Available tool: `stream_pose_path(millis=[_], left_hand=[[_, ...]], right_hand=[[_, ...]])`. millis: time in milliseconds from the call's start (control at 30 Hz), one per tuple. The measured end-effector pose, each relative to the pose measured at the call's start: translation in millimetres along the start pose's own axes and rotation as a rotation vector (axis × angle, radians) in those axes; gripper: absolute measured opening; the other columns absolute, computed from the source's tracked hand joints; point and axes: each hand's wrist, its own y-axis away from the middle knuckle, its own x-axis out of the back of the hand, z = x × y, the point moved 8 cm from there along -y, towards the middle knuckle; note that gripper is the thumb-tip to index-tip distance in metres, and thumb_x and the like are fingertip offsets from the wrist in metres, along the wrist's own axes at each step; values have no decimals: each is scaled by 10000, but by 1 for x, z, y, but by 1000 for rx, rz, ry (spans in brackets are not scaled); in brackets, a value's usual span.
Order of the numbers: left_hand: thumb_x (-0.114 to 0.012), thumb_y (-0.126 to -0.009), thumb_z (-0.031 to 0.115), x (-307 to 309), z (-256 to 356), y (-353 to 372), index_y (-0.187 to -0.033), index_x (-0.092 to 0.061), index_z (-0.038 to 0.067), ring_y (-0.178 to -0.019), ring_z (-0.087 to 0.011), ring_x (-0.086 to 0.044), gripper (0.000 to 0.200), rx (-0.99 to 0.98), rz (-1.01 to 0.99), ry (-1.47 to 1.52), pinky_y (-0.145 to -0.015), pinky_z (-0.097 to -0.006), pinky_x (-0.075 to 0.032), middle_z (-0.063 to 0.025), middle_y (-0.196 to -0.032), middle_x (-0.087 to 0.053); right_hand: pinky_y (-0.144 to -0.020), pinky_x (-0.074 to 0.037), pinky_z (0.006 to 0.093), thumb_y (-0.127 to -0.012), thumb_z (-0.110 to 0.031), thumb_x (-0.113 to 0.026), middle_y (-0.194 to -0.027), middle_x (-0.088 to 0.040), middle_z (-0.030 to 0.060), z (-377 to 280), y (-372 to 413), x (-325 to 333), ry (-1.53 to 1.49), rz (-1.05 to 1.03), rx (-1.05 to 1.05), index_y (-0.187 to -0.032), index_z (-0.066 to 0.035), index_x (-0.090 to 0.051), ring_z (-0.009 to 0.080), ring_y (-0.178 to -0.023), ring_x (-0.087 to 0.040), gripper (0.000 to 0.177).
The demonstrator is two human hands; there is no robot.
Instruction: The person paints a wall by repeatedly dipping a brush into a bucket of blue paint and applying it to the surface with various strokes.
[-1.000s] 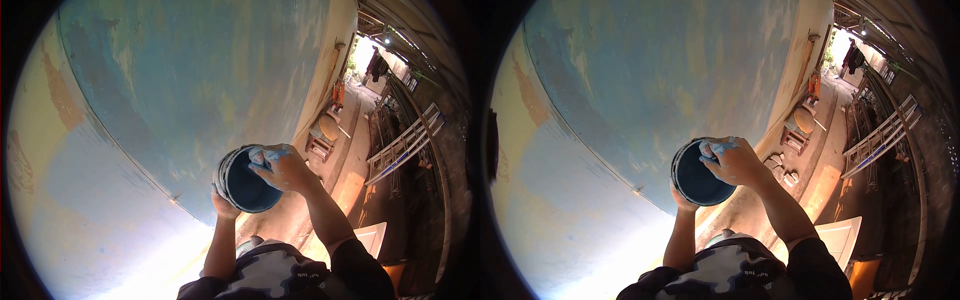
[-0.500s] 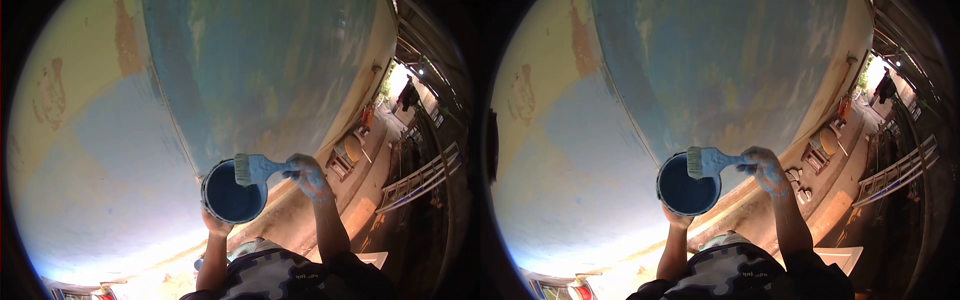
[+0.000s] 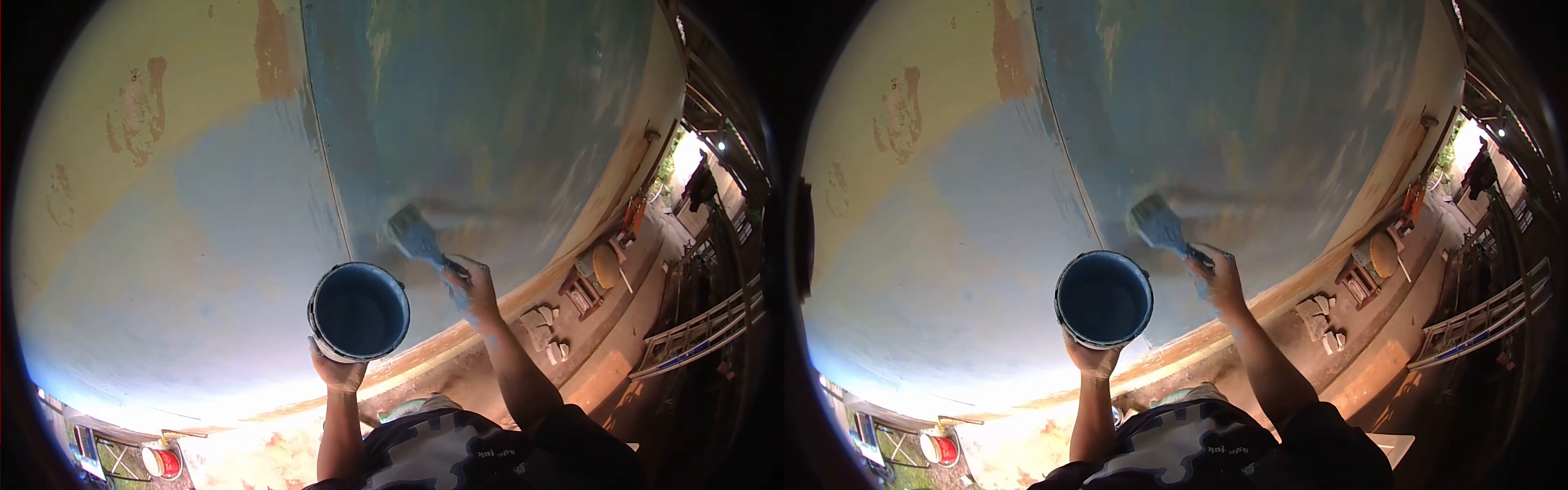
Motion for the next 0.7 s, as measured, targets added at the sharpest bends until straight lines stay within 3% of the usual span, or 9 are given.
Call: stream_pose_path(millis=[133,167,267,433,467,500,533,600,700], left_hand=[[-425,-987,650,14,9,7,-1538,-427,180,-1427,-411,-424,724,-38,21,-27,-1088,-679,-420,-148,-1579,-415],[-440,-991,626,14,13,7,-1551,-385,157,-1407,-450,-435,733,-74,45,7,-1019,-715,-462,-183,-1568,-404],[-474,-981,603,18,21,10,-1565,-336,135,-1383,-502,-444,760,-118,67,43,-929,-756,-517,-226,-1564,-377],[-514,-956,598,17,33,12,-1567,-321,125,-1378,-514,-444,797,-133,14,59,-911,-772,-515,-232,-1575,-353],[-518,-955,596,21,37,13,-1568,-320,125,-1378,-518,-443,798,-144,23,72,-911,-774,-514,-232,-1579,-347],[-518,-955,596,25,38,13,-1568,-320,125,-1378,-518,-443,798,-142,28,70,-911,-774,-514,-232,-1579,-347],[-522,-953,597,28,40,12,-1567,-323,129,-1380,-517,-438,797,-144,15,72,-919,-774,-508,-228,-1582,-343],[-527,-951,597,30,41,16,-1566,-326,134,-1383,-516,-433,796,-143,15,65,-927,-773,-502,-224,-1585,-340],[-547,-939,600,19,40,15,-1568,-325,154,-1388,-504,-420,803,-120,-49,43,-957,-762,-469,-210,-1583,-347]], right_hand=[[-740,-503,332,-956,-135,-704,-851,-689,120,16,-7,-23,238,276,460,-1165,43,-676,213,-754,-643,276],[-752,-515,378,-946,-91,-687,-879,-689,202,17,-3,-32,372,260,426,-1152,48,-679,290,-768,-671,248],[-731,-510,323,-943,-62,-685,-835,-680,140,70,13,-39,557,223,374,-1209,25,-681,172,-773,-650,280],[-730,-511,336,-937,-62,-687,-854,-695,167,114,44,-22,508,253,100,-1174,18,-695,224,-756,-654,251],[-736,-513,342,-938,-71,-689,-870,-703,170,106,49,-22,464,258,18,-1173,20,-695,239,-759,-655,252],[-760,-536,389,-940,-73,-679,-915,-715,235,82,49,-26,444,284,139,-1160,36,-680,380,-844,-703,246],[-760,-536,389,-940,-73,-679,-915,-715,235,65,41,-31,443,283,130,-1160,36,-680,380,-844,-703,246],[-770,-538,391,-950,-80,-674,-935,-722,227,9,34,-44,416,333,512,-1194,38,-665,375,-858,-707,271],[-767,-537,402,-958,-92,-671,-946,-714,241,-12,10,-57,377,256,497,-1219,33,-655,402,-868,-699,290]])
